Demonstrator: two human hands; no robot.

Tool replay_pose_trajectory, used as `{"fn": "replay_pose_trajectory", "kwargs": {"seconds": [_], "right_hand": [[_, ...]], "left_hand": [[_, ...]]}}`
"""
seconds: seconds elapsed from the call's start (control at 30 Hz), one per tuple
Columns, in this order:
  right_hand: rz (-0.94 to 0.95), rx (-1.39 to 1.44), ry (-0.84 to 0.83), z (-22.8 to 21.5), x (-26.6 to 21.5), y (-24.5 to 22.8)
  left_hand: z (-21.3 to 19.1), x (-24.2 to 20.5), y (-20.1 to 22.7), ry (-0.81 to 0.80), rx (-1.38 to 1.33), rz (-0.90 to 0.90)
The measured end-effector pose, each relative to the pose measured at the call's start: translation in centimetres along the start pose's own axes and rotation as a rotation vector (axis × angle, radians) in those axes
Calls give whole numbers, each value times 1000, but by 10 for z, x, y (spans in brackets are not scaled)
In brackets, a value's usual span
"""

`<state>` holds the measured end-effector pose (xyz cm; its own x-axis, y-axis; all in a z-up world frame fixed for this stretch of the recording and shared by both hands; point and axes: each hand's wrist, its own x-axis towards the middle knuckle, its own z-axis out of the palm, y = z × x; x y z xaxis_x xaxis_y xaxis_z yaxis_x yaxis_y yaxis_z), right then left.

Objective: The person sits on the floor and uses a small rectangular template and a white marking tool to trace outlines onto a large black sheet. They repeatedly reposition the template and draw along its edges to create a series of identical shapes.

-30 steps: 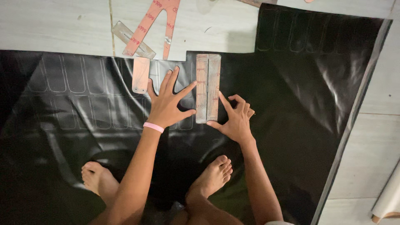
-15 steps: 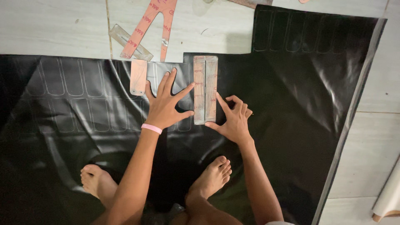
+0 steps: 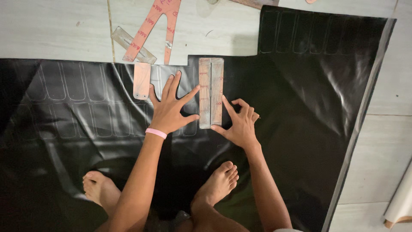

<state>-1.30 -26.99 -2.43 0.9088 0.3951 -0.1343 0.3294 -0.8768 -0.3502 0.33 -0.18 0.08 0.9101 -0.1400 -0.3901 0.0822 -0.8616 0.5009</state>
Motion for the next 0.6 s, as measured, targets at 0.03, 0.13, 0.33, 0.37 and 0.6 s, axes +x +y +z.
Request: {"fn": "replay_pose_trajectory", "kwargs": {"seconds": [0.03, 0.13, 0.33, 0.37, 0.6], "right_hand": [[3, -6, -4, 0, 0, -1], [17, -14, -22, -1, 1, -2], [29, 7, -43, -4, 2, -3], [30, 9, -38, -4, 2, -3], [38, 17, -44, -3, 2, -3]], "left_hand": [[0, 0, 0, -4, 2, -1], [-1, 0, 0, -9, 4, -1], [0, 0, -1, -13, 10, 0], [2, 0, -2, -19, 13, -2], [19, 0, -11, 150, 99, 78]]}}
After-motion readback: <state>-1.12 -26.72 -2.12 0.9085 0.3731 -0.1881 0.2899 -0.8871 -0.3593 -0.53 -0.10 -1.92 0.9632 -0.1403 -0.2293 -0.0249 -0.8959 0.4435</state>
